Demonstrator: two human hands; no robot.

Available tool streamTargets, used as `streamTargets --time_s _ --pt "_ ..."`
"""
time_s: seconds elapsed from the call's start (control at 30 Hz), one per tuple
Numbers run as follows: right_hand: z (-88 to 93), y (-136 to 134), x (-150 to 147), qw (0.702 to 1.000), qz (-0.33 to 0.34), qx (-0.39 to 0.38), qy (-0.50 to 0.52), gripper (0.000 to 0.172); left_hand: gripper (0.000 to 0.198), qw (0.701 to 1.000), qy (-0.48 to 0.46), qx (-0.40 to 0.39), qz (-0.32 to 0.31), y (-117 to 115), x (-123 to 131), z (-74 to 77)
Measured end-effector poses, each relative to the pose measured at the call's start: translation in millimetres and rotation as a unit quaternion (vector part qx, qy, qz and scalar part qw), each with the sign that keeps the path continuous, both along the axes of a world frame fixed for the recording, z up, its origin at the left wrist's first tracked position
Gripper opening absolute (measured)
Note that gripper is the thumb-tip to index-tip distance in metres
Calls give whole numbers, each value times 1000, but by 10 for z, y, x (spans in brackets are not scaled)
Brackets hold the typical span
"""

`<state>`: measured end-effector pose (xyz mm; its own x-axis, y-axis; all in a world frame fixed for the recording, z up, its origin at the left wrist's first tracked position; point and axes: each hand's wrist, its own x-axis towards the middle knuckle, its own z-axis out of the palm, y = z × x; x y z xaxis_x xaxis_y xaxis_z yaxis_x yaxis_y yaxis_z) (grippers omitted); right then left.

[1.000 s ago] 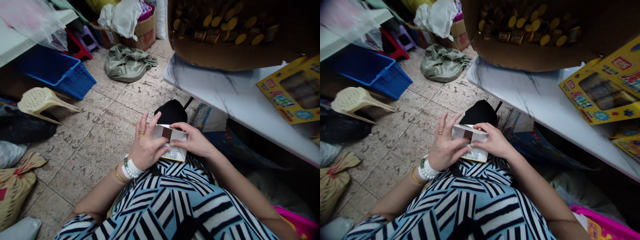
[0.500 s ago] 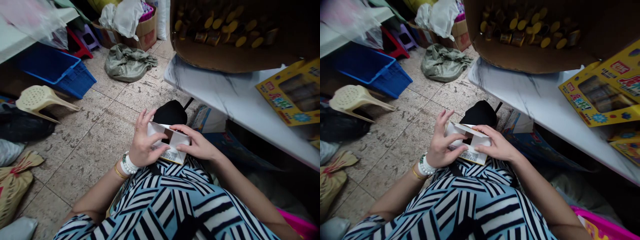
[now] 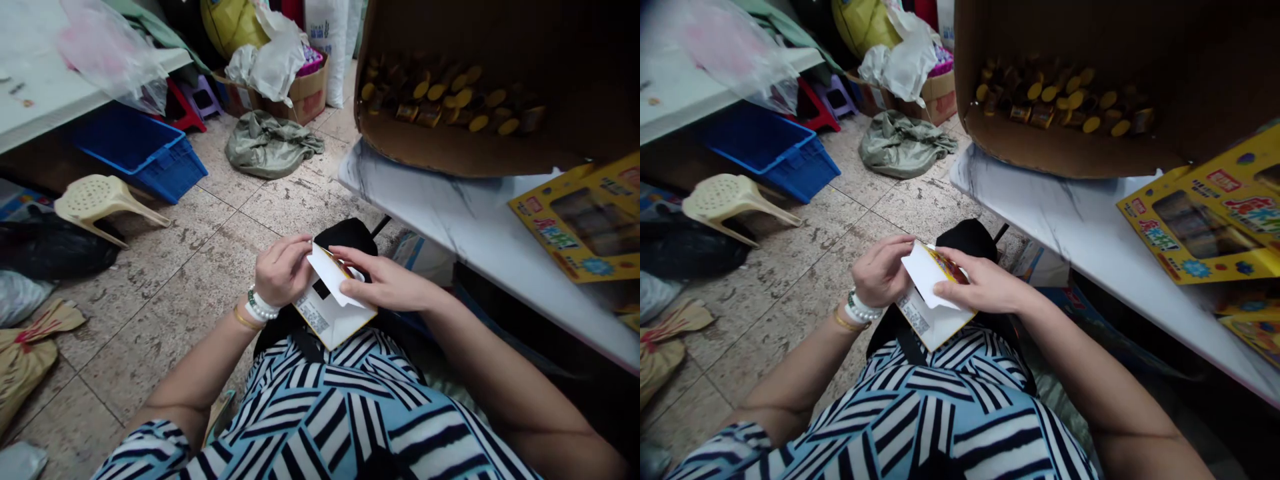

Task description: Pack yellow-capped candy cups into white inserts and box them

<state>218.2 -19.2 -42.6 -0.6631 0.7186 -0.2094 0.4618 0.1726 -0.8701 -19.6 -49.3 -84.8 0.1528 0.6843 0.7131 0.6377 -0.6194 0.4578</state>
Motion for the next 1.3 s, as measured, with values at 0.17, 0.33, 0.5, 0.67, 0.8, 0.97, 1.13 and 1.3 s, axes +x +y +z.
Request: streamTargets --time_s 0.17,0.33,0.5,0.67,0.8,0.97,1.13,1.3 --pt "-124 -38 -7 997 -72 0 -1 85 19 999 -25 -22 -30 126 32 27" --pt "-154 -30 15 996 -64 -62 26 89 21 997 -12 -30 -64 50 107 73" --pt "-123 -28 -42 996 -80 -17 -41 86 24 999 -40 -16 -20 11 126 69" --pt "-55 -121 13 997 -77 -13 -22 82 23 999 38 -30 -24 -144 125 25" --pt "31 -188 4 995 -82 16 -60 88 27 997 17 -58 -50 -221 141 31" --pt "-6 -200 -90 990 -89 43 -103 81 21 986 -62 -147 -46 -115 143 206" --pt "-121 -235 -80 988 -118 59 -84 76 45 969 80 -213 -98 262 122 344" --pt "-400 -330 85 984 -161 12 -75 60 19 866 -71 -453 -202 543 80 90"
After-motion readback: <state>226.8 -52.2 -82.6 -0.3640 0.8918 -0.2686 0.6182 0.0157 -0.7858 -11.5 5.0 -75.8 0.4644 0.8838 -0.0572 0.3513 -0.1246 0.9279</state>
